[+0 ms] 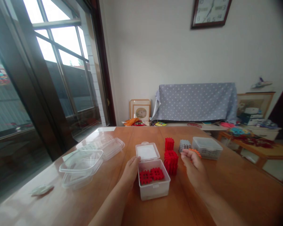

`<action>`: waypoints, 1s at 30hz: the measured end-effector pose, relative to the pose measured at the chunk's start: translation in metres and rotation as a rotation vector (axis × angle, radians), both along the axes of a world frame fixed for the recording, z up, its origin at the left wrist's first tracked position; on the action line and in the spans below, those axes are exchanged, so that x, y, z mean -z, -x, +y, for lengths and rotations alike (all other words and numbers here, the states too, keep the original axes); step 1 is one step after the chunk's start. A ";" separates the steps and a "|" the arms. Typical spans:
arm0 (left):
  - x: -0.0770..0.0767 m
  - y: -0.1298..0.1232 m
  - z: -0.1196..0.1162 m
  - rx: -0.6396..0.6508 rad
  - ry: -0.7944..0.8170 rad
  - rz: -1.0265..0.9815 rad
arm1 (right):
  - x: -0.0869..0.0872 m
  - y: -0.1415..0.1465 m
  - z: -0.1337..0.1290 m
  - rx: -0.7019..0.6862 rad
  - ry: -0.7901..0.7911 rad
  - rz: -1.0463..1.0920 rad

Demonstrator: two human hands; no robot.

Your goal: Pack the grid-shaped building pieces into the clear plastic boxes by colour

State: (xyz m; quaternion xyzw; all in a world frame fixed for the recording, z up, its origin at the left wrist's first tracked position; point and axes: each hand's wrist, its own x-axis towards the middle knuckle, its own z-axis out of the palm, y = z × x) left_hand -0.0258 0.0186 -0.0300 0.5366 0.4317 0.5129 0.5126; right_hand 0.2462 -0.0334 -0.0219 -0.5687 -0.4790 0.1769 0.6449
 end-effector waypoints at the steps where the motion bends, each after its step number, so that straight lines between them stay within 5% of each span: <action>1: 0.001 0.000 0.000 -0.004 -0.004 0.004 | -0.004 0.001 0.001 -0.017 -0.008 -0.015; 9: -0.003 -0.005 -0.004 -0.039 -0.043 0.002 | -0.026 -0.005 0.012 -0.110 0.055 -0.105; 16: -0.001 -0.006 -0.002 -0.066 -0.073 0.047 | -0.009 -0.003 0.007 0.003 0.016 -0.058; 22: 0.007 0.003 0.012 -0.278 -0.191 0.108 | 0.001 0.012 -0.011 0.125 -0.119 -0.114; 30: -0.005 0.007 0.011 -0.499 -0.534 0.343 | 0.015 0.011 -0.012 0.068 0.016 0.310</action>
